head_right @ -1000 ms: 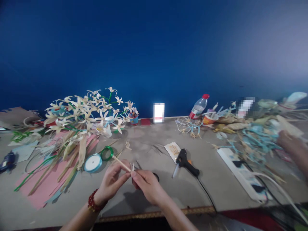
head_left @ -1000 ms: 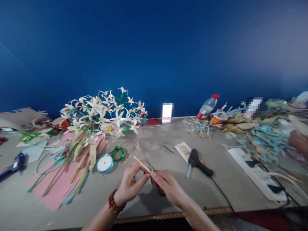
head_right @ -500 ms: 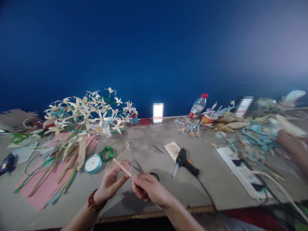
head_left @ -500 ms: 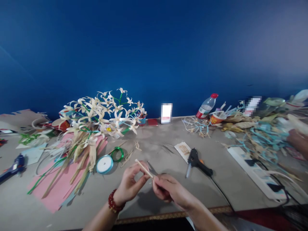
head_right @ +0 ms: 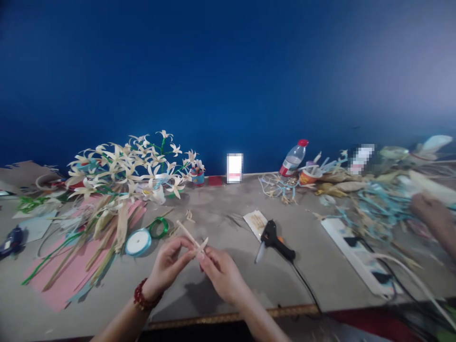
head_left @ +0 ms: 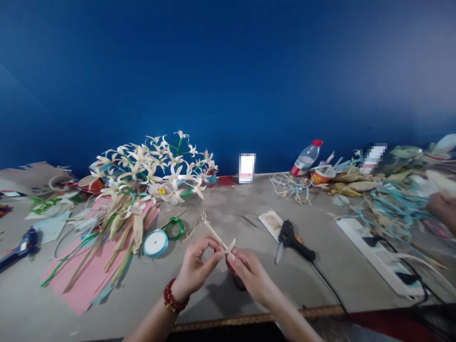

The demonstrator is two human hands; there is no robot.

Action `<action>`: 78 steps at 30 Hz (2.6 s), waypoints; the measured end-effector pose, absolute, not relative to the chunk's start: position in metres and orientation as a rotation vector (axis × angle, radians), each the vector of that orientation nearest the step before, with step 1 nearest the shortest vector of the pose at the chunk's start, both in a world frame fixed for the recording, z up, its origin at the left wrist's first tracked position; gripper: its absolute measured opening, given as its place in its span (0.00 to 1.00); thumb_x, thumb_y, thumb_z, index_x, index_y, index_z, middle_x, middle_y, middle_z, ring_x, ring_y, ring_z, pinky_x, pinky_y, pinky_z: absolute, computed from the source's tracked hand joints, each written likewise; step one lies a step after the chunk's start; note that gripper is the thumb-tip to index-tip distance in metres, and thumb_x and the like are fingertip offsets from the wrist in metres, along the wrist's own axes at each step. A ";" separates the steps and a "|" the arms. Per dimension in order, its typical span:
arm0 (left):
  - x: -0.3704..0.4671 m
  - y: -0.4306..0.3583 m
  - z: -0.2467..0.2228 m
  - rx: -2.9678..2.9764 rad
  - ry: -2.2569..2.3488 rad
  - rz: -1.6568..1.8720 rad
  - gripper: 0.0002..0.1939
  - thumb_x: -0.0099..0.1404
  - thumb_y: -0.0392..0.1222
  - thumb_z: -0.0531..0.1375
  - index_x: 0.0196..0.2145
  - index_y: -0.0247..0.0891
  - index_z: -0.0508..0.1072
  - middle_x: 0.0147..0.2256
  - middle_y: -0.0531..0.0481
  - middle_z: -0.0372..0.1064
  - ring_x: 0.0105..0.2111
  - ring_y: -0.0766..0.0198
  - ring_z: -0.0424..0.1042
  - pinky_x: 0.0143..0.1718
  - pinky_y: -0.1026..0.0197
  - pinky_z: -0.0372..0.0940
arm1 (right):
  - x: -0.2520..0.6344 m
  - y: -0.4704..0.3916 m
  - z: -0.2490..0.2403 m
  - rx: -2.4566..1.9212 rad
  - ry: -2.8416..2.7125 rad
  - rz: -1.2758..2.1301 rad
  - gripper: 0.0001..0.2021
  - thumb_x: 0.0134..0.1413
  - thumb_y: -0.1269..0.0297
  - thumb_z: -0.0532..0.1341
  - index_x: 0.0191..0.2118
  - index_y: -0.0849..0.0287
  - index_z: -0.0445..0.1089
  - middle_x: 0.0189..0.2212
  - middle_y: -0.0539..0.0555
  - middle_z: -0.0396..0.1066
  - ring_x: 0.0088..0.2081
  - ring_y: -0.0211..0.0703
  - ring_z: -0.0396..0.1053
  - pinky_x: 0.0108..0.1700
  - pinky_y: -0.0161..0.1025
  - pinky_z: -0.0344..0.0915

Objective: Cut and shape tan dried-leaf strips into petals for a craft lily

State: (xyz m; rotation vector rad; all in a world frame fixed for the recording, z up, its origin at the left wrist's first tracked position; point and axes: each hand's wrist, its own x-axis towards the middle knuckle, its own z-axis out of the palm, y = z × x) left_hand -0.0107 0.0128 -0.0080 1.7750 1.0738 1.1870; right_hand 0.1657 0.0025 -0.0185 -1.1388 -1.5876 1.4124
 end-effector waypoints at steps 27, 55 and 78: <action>-0.018 0.017 -0.010 1.633 1.019 1.213 0.10 0.66 0.44 0.60 0.29 0.37 0.70 0.29 0.48 0.71 0.32 0.61 0.70 0.36 0.62 0.65 | 0.175 0.012 -0.018 -1.250 -1.256 1.644 0.30 0.49 0.30 0.56 0.23 0.57 0.59 0.17 0.43 0.51 0.19 0.32 0.44 0.20 0.33 0.39; -0.005 0.012 -0.016 1.156 0.896 1.247 0.09 0.61 0.44 0.65 0.29 0.36 0.72 0.27 0.54 0.65 0.27 0.68 0.63 0.31 0.66 0.61 | 0.168 0.001 -0.012 -1.146 -1.018 1.486 0.23 0.43 0.44 0.70 0.35 0.58 0.67 0.19 0.42 0.56 0.18 0.29 0.46 0.20 0.31 0.43; -0.013 0.018 0.000 2.365 0.964 1.398 0.17 0.64 0.26 0.58 0.45 0.44 0.74 0.49 0.44 0.70 0.50 0.55 0.66 0.53 0.48 0.61 | 0.162 0.005 -0.003 -0.966 -0.880 1.933 0.19 0.45 0.52 0.70 0.31 0.57 0.61 0.21 0.41 0.57 0.17 0.25 0.37 0.17 0.28 0.34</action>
